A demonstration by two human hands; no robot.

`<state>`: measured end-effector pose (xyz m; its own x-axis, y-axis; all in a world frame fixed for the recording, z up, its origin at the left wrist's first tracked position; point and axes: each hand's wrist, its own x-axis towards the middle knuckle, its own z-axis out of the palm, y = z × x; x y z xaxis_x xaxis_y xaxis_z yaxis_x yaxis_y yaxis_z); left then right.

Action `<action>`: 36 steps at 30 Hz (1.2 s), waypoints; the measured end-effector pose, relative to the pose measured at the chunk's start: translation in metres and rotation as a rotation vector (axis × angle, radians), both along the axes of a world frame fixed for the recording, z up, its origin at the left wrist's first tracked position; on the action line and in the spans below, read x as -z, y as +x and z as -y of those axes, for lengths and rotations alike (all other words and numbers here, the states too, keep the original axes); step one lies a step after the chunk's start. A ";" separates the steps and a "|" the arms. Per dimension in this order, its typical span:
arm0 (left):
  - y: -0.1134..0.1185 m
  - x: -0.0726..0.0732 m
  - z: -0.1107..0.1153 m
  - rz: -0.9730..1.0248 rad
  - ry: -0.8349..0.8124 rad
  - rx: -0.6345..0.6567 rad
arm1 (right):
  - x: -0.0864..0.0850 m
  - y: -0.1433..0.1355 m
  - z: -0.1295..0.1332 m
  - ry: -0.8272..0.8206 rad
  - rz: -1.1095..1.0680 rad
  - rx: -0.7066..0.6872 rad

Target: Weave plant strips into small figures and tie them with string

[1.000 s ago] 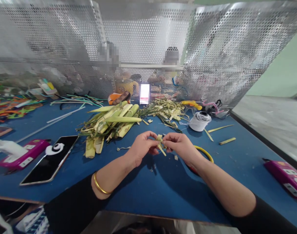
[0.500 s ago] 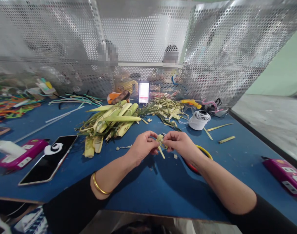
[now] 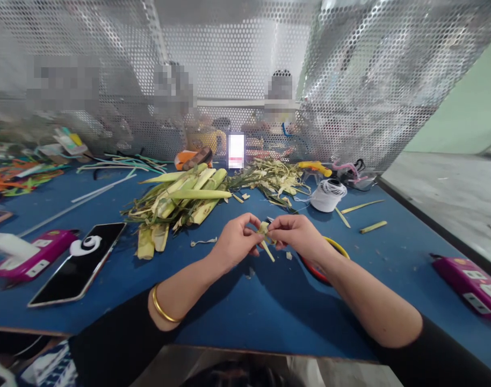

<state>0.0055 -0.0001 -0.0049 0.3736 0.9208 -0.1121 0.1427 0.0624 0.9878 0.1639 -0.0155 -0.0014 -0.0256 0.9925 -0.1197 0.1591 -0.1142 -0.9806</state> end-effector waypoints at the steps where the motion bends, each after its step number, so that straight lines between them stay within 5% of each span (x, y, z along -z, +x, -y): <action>1: 0.000 0.000 0.000 -0.008 0.004 0.000 | -0.001 0.000 0.000 0.015 -0.009 0.006; 13: 0.000 -0.004 0.000 -0.040 -0.064 0.003 | 0.010 0.004 -0.007 0.066 0.042 0.006; 26: -0.002 0.006 0.001 -0.072 -0.083 0.280 | 0.004 0.004 -0.003 0.015 0.072 -0.105; 32: -0.006 0.002 -0.003 -0.017 -0.131 0.406 | 0.011 0.003 -0.006 0.268 0.160 0.246; 36: -0.006 -0.001 -0.002 0.029 -0.153 0.398 | 0.014 0.003 -0.008 0.297 0.180 0.243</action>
